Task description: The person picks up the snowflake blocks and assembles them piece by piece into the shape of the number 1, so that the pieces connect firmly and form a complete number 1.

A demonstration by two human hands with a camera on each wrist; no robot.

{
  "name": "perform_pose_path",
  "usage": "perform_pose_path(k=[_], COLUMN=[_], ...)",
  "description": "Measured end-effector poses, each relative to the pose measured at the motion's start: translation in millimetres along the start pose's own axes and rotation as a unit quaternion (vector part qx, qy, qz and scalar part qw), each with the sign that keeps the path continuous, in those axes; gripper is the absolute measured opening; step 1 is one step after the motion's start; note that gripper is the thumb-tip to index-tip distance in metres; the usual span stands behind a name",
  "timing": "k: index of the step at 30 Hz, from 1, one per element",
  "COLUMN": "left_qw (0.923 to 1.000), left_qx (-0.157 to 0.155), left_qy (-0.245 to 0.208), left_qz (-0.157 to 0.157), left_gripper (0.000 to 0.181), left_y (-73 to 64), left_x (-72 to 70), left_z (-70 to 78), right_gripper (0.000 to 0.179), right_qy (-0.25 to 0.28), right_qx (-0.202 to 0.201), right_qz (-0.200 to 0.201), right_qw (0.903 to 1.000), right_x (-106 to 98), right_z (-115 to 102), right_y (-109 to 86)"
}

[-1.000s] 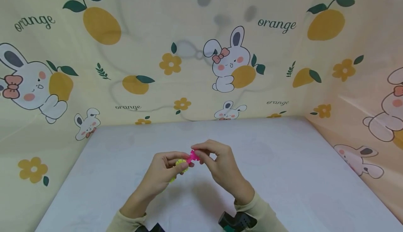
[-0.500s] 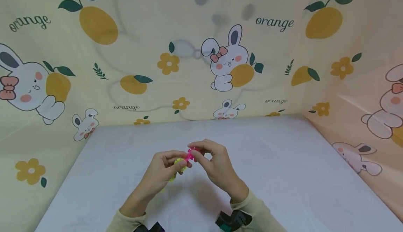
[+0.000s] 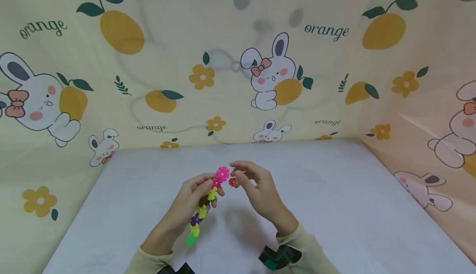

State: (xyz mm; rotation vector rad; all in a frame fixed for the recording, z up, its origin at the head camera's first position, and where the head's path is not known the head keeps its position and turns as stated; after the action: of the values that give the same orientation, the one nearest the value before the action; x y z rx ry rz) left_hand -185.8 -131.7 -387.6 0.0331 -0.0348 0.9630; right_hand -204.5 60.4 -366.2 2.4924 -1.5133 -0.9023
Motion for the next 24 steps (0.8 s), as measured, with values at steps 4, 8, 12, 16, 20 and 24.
perform_pose_path(k=[4,8,12,16,20,24], left_qw=[1.0,0.9999,1.0,0.9996,0.9992,0.999], left_qx=[0.0,-0.011,-0.003,0.021,0.03,0.026], left_qy=[0.003,-0.002,-0.008,-0.014,-0.022,-0.03], left_qz=[0.004,0.007,0.001,-0.01,-0.016,-0.017], left_gripper=[0.04,0.041,0.038,0.036,0.034,0.034], left_y=[0.6,0.6,0.0,-0.6,-1.8,-2.3], left_x=[0.2,-0.2,-1.8,-5.3,-6.0,-4.8], left_z=[0.6,0.4,-0.5,-0.8,1.6,3.5], right_gripper=[0.025,0.025,0.025,0.025,0.027,0.032], right_qy=[0.013,0.024,0.033,0.041,0.023,0.008], right_qx=[0.008,0.032,0.073,0.127,0.176,0.217], right_qz=[0.0,0.001,0.001,-0.007,-0.027,-0.044], right_qw=[0.9999,0.9992,0.9968,0.991,0.9838,0.9751], right_x=[-2.5,-3.8,-2.8,2.8,8.1,11.0], right_z=[10.3,27.2,56.2,92.2,119.1,134.0], right_y=[2.7,5.1,8.2,12.4,13.0,12.4])
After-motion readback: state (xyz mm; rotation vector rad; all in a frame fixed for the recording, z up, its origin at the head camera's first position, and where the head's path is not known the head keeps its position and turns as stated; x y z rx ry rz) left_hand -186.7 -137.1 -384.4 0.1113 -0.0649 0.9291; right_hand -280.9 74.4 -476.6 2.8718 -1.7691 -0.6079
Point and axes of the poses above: each hand's wrist, its own y-axis towards the middle knuckle, its own x-axis out of the palm, z = x × y, the point moved 3 cm from there along y, towards the middle knuckle, and after that the axes turned 14 degrees about -z, right-handed, at the moved point
